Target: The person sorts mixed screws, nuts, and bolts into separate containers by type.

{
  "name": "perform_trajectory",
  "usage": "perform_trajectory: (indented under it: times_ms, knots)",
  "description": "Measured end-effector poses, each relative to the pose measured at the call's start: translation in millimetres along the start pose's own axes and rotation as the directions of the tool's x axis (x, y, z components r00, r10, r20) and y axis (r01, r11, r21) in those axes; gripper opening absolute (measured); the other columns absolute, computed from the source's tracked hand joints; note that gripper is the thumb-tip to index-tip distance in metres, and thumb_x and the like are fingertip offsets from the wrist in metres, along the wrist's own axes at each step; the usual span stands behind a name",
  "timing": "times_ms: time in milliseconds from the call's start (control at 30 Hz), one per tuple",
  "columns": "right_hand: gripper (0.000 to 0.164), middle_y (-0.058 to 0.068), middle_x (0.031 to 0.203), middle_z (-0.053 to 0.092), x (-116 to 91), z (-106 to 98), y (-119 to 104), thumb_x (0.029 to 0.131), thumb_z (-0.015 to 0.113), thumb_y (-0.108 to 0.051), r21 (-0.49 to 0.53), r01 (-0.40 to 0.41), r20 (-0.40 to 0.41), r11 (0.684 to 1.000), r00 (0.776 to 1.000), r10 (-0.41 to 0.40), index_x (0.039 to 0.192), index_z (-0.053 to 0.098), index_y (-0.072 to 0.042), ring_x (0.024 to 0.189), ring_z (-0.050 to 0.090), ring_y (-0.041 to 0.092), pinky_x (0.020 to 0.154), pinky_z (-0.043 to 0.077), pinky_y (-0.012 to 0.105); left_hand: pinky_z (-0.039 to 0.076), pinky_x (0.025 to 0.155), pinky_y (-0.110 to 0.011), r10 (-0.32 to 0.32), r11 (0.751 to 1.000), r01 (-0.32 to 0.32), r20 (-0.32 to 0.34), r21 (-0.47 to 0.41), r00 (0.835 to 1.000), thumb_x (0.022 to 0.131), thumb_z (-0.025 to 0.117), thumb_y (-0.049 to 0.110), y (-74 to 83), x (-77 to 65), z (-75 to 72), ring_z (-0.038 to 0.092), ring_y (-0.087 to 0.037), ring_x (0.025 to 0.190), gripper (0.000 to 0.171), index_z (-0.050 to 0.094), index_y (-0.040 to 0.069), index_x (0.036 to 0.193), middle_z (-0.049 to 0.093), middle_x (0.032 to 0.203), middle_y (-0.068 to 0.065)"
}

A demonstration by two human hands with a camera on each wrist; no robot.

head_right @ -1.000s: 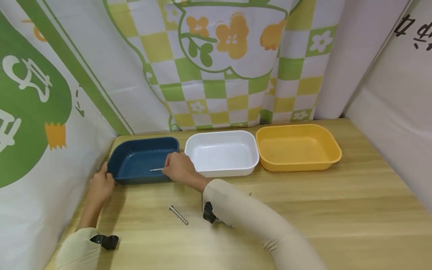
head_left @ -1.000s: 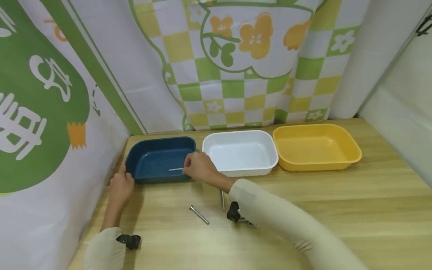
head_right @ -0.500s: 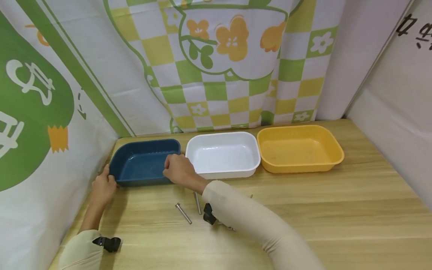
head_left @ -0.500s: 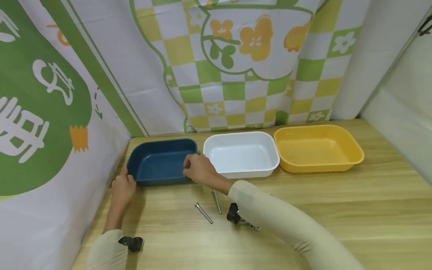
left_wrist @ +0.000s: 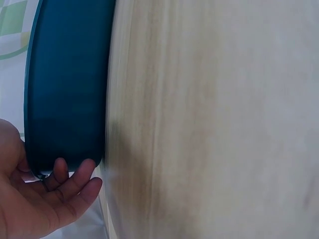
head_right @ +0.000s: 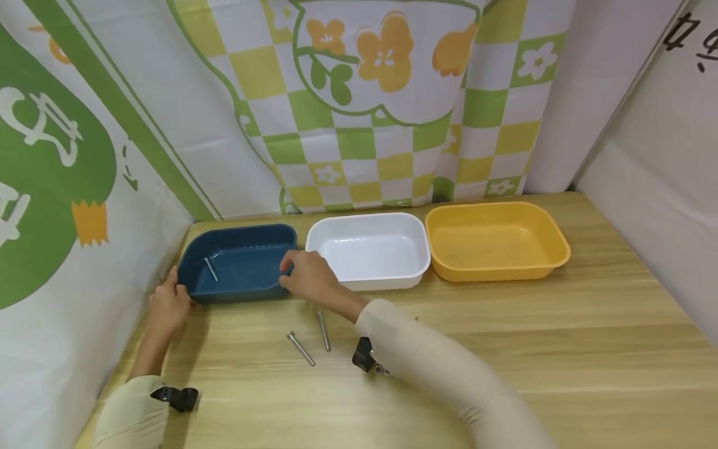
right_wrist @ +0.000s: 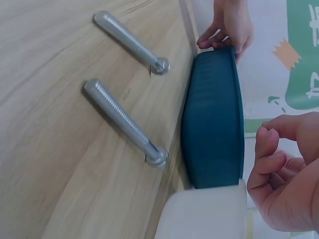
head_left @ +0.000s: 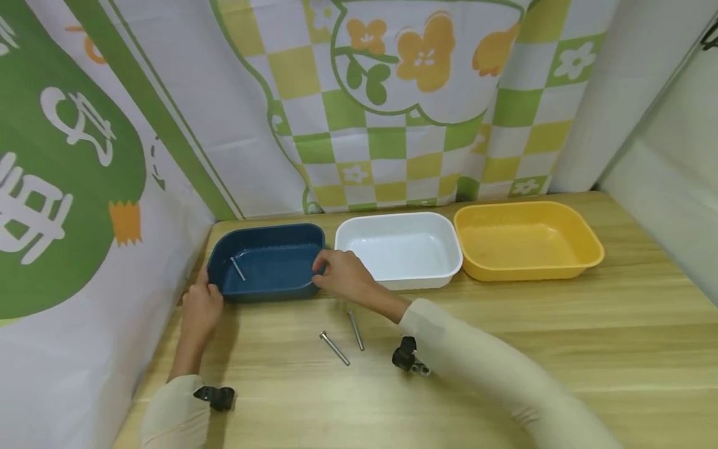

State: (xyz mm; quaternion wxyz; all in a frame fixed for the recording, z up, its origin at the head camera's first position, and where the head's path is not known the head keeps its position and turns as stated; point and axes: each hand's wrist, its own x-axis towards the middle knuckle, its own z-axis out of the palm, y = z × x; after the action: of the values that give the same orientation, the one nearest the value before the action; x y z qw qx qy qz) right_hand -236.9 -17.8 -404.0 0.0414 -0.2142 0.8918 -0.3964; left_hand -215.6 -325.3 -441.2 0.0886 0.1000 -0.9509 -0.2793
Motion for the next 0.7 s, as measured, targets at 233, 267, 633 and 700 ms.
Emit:
perform_trajectory:
  times_ms: [233,267,633,700]
  knots:
    - [0.010,-0.005,0.064,0.060,-11.3,-13.7,10.7,0.089,0.073,-0.014,0.027,0.008,0.001,1.000,1.000,-0.008,0.098,0.071,-0.010,0.055,0.052,0.008,0.056,0.042,0.024,0.037,0.093,-0.069,0.008,1.000,-0.009,-0.024,-0.009,1.000,0.100,0.030,0.006,-0.9,-1.3,-1.0,0.047,-0.065,0.112,0.055,0.028,-0.009,0.152,0.044,0.131,-0.046]
    - [0.011,-0.005,0.064,0.060,-13.0,-15.8,12.6,0.088,0.072,-0.013,0.029,0.008,0.004,1.000,1.000,-0.008,0.098,0.071,-0.010,0.055,0.052,0.008,0.057,0.042,0.025,0.037,0.093,-0.069,0.010,1.000,-0.011,-0.024,-0.010,1.000,0.100,0.030,0.006,-1.0,-1.4,-1.1,0.047,-0.065,0.111,0.055,0.028,-0.009,0.152,0.044,0.130,-0.047]
    - [0.019,-0.003,0.069,0.061,-36.1,-40.1,37.2,0.091,0.070,-0.015,0.085,0.036,0.093,0.996,0.995,-0.044,0.109,0.070,-0.007,0.054,0.056,0.010,0.058,0.043,0.026,0.037,0.093,-0.069,-0.004,1.000,0.003,-0.013,-0.014,1.000,0.100,0.029,0.008,4.1,-0.9,0.6,0.047,-0.065,0.113,0.055,0.028,-0.008,0.153,0.044,0.130,-0.047]
    - [0.020,-0.003,0.069,0.062,-39.8,-42.7,39.6,0.091,0.070,-0.014,0.097,0.031,0.109,0.995,0.993,-0.042,0.110,0.070,-0.007,0.053,0.058,0.010,0.057,0.043,0.026,0.038,0.092,-0.069,-0.003,1.000,0.003,-0.017,-0.010,1.000,0.100,0.029,0.007,4.0,-1.3,0.6,0.047,-0.065,0.112,0.055,0.029,-0.009,0.152,0.045,0.129,-0.047]
